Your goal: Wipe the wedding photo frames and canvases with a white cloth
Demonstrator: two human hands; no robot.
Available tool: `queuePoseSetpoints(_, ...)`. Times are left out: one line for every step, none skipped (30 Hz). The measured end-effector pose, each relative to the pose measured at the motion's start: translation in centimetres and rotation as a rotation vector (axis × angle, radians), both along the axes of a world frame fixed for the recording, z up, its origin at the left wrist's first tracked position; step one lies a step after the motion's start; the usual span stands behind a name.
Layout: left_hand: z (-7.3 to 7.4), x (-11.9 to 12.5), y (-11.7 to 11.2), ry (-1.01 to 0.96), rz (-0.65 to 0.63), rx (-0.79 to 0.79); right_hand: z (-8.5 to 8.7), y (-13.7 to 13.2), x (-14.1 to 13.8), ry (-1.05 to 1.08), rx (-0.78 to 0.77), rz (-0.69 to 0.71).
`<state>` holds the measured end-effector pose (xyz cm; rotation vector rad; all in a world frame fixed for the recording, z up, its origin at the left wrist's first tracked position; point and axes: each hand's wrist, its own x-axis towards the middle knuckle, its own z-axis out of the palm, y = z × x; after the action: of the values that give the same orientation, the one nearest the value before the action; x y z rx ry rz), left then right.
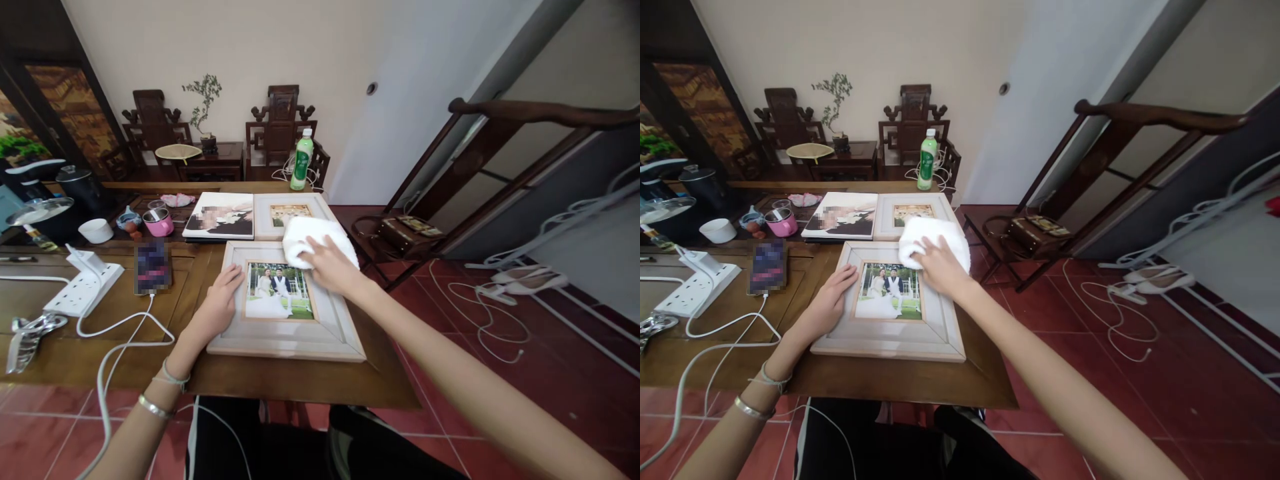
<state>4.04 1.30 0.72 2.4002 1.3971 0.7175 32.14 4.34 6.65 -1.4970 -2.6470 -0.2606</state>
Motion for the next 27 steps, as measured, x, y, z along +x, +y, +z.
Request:
queuePoseSetpoints(0.0,0.0,0.0,0.002,0.004,-0.002,-0.2,-0.4,-0.2,-0.002,-0.031,0.032)
queuePoseSetpoints(0.0,0.0,0.0,0.001,0.006,-0.004,-0.4,-1.1,-0.4,0.001,-0.059,0.057)
queuePoseSetpoints(0.1,0.0,0.0,0.0,0.006,-0.005,-0.4,-2.2,-0.6,0.007,-0.086,0.078)
queuePoseSetpoints(0.1,0.1,0.0,-0.003,0.005,-0.004,-0.2,-3.6,-0.8,0.013,-0.112,0.096)
queuePoseSetpoints(0.1,0.1,0.0,-0.006,0.006,-0.002,0.1,-5.2,-1.0,0.017,-0.14,0.112)
queuePoseSetpoints(0.1,0.1,0.0,-0.009,0.008,-0.001,0.6,-6.9,-1.2,0.022,-0.168,0.123)
queuePoseSetpoints(0.0,0.2,0.0,-0.012,0.012,0.0,1.2,-8.6,-1.3,0.023,-0.196,0.133)
queuePoseSetpoints(0.0,0.3,0.0,-0.018,0.018,0.001,1.8,-10.3,-1.4,0.028,-0.231,0.143)
queuePoseSetpoints(0.0,0.3,0.0,-0.024,0.024,0.001,2.4,-11.8,-1.5,0.038,-0.263,0.14)
queuePoseSetpoints(0.0,0.4,-0.1,-0.029,0.029,-0.001,3.0,-13.1,-1.6,0.052,-0.3,0.135)
queuePoseSetpoints(0.0,0.4,-0.1,-0.031,0.032,-0.005,3.5,-14.2,-1.7,0.071,-0.34,0.129)
queuePoseSetpoints(0.0,0.5,-0.1,-0.03,0.033,-0.011,3.9,-15.0,-1.9,0.095,-0.382,0.122)
queuePoseSetpoints(0.1,0.5,-0.1,-0.026,0.033,-0.018,4.0,-15.4,-2.0,0.119,-0.421,0.116)
queuePoseSetpoints(0.1,0.5,-0.2,-0.019,0.029,-0.024,4.0,-15.5,-2.2,0.139,-0.453,0.111)
queuePoseSetpoints(0.2,0.4,-0.2,-0.012,0.021,-0.031,3.8,-15.2,-2.4,0.151,-0.467,0.103)
queuePoseSetpoints(0.3,0.4,-0.2,-0.006,0.01,-0.036,3.5,-14.6,-2.6,0.153,-0.461,0.088)
queuePoseSetpoints(0.4,0.3,-0.2,-0.002,-0.001,-0.041,3.0,-13.6,-2.8,0.143,-0.434,0.069)
queuePoseSetpoints(0.5,0.2,-0.2,0.001,-0.01,-0.045,2.4,-12.4,-2.9,0.126,-0.386,0.041)
queuePoseSetpoints(0.5,0.2,-0.2,0.001,-0.018,-0.048,1.8,-10.9,-3.0,0.106,-0.324,0.011)
queuePoseSetpoints(0.6,0.1,-0.2,-0.001,-0.024,-0.05,1.2,-9.2,-3.0,0.085,-0.253,-0.017)
queuePoseSetpoints(0.6,0.0,-0.2,-0.002,-0.028,-0.051,0.6,-7.4,-2.9,0.071,-0.177,-0.042)
queuePoseSetpoints(0.6,0.0,-0.2,-0.002,-0.031,-0.051,0.2,-5.7,-2.8,0.059,-0.105,-0.046)
queuePoseSetpoints(0.5,0.0,-0.2,-0.002,-0.032,-0.05,-0.2,-4.0,-2.6,0.05,-0.042,-0.051)
queuePoseSetpoints(0.5,-0.1,-0.2,-0.002,-0.032,-0.048,-0.4,-2.5,-2.5,0.04,-0.006,-0.044)
queuePoseSetpoints(0.5,0.0,-0.2,-0.004,-0.029,-0.043,-0.6,-1.3,-2.3,0.028,0.011,-0.027)
queuePoseSetpoints(0.4,0.0,-0.3,-0.007,-0.025,-0.037,-0.7,-0.6,-2.2,0.016,0.008,-0.004)
queuePoseSetpoints(0.4,0.0,-0.2,-0.013,-0.02,-0.03,-0.8,-0.3,-2.2,0.005,-0.012,0.025)
